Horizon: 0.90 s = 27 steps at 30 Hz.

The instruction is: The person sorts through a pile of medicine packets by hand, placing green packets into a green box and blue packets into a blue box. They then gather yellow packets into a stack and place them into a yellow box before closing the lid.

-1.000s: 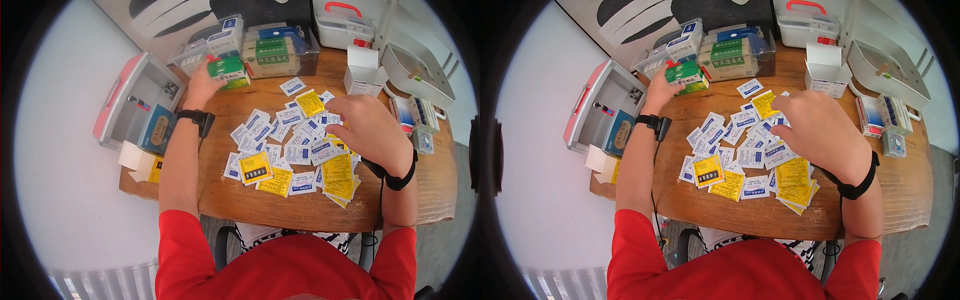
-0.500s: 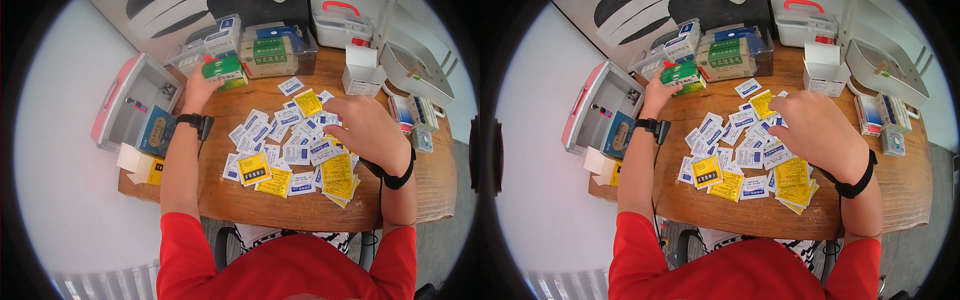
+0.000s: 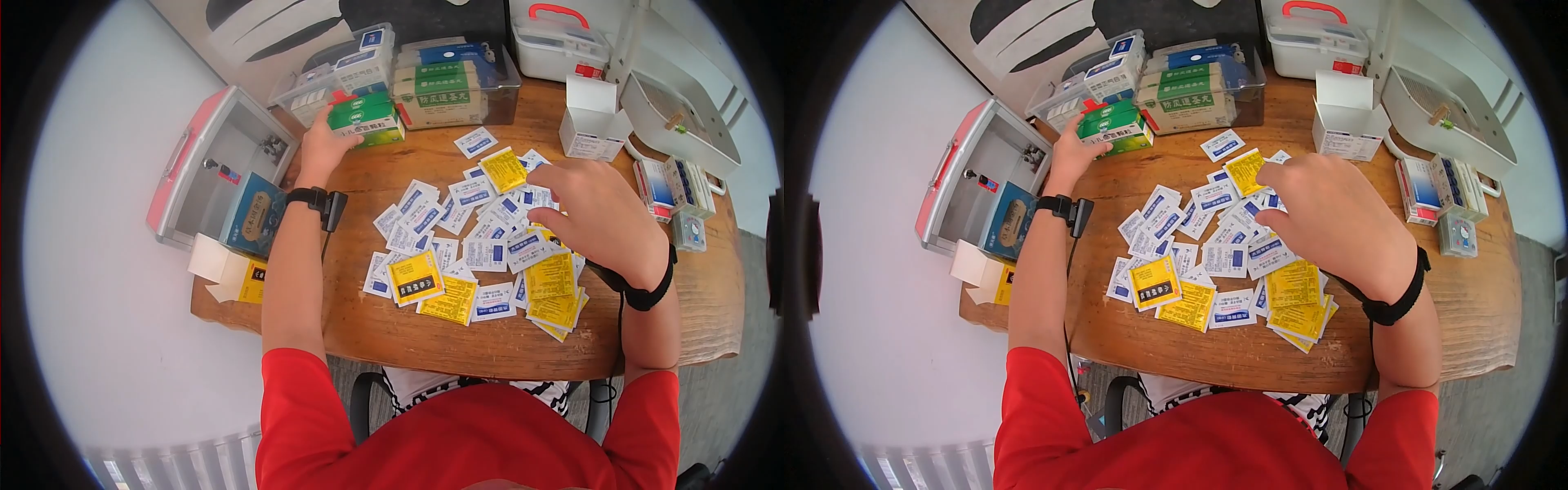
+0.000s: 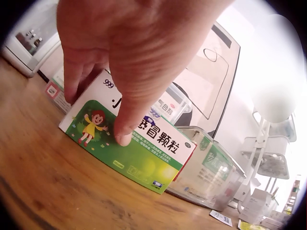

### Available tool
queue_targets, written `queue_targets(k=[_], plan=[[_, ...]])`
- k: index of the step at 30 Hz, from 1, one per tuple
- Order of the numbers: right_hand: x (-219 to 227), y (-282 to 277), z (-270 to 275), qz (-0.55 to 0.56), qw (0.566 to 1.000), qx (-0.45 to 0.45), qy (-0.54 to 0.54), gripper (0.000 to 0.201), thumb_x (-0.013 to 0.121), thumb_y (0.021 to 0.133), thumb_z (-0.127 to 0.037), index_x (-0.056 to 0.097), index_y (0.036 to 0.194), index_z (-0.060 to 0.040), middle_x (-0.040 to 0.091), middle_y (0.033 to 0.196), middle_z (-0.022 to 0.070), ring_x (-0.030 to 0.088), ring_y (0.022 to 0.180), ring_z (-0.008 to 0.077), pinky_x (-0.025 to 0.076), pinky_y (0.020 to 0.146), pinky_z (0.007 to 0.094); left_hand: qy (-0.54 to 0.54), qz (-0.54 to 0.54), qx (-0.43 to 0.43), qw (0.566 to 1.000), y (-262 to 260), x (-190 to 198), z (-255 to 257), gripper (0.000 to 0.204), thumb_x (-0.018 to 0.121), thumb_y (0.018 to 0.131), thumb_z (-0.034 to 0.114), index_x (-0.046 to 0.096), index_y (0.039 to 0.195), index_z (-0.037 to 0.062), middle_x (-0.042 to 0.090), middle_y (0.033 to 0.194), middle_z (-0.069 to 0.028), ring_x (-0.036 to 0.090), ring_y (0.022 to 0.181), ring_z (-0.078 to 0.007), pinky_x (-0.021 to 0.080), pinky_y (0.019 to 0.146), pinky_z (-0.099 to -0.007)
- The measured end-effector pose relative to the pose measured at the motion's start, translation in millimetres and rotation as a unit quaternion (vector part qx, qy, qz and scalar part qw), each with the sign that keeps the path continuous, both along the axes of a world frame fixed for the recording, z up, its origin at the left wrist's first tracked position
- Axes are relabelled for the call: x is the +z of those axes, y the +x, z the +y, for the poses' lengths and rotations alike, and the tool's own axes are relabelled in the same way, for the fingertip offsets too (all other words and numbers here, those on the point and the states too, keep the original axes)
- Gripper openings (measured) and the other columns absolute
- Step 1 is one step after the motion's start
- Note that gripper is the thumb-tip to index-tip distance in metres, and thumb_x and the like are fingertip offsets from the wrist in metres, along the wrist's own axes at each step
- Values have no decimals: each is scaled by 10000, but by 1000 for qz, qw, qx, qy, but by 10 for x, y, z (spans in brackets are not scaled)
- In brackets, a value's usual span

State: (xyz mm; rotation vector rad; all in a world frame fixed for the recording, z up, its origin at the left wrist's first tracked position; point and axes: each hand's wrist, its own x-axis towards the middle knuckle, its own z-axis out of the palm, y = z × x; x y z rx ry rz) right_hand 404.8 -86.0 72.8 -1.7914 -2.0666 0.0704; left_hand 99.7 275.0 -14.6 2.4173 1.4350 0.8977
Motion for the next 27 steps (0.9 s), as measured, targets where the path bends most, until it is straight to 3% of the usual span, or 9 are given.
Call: queue_targets(k=[7,10,13,15,19,22,24,25,27], plan=[[0,-8,-6,5,1000,1,-4,307,823,865,-170,763,1093,27,755,913,203,726,881,387,556,798,488,-7,5,5,1000,-9,44,-55,959,975,704,278,551,1519,4,747,1284,-273,728,1227,-379,579,1034,-414],[2,-7,-14,6,1000,1,-2,311,822,868,-172,763,1100,27,757,915,203,726,883,387,556,799,488,-6,6,-35,999,-163,-159,245,1016,965,718,241,477,1572,-11,693,1393,-289,716,1254,-376,570,1046,-396],[4,-11,-17,5,1000,0,-1,315,823,870,-174,763,1105,27,758,914,202,726,884,387,556,800,487,-66,-42,-98,992,-284,-288,470,1061,947,755,216,387,1621,-33,628,1488,-289,701,1273,-354,559,1059,-397],[1,-8,-17,6,1000,-1,-1,317,824,869,-174,763,1107,27,758,913,202,726,885,387,556,800,487,-187,-162,-123,961,-312,-174,320,1035,914,826,211,334,1642,-49,612,1502,-267,688,1264,-320,547,1074,-404],[8,6,-15,1,1000,1,3,309,827,866,-167,763,1101,22,758,909,198,727,883,388,556,796,487,-136,-169,-36,976,-387,-14,-62,943,882,888,228,366,1626,-51,646,1439,-242,692,1241,-305,582,1013,-393],[-24,19,0,2,1000,-4,6,306,832,858,-164,762,1096,16,758,905,195,724,880,394,556,791,490,-94,-198,-29,975,-562,37,-358,661,840,947,254,562,1468,-43,725,1256,-174,725,1075,-227,592,878,-330],[-66,24,26,5,1000,-5,8,308,837,852,-164,762,1092,13,757,903,194,722,878,400,557,789,493,-280,-226,1,933,-691,126,-541,353,803,989,284,698,1179,7,728,991,-61,674,871,-122,522,721,-274],[-86,32,38,10,1000,6,18,284,822,872,-165,763,1077,22,749,896,215,722,864,400,565,797,479,-282,-229,1,932,-724,93,-616,353,803,989,284,698,1179,7,728,991,-61,674,871,-122,522,721,-274],[-57,-3,85,7,999,17,28,264,806,893,-166,764,1063,31,740,889,235,723,849,400,573,805,465,-311,-321,-58,892,-720,5,-733,246,763,1023,284,640,915,101,586,764,38,535,709,-71,422,646,-260]])
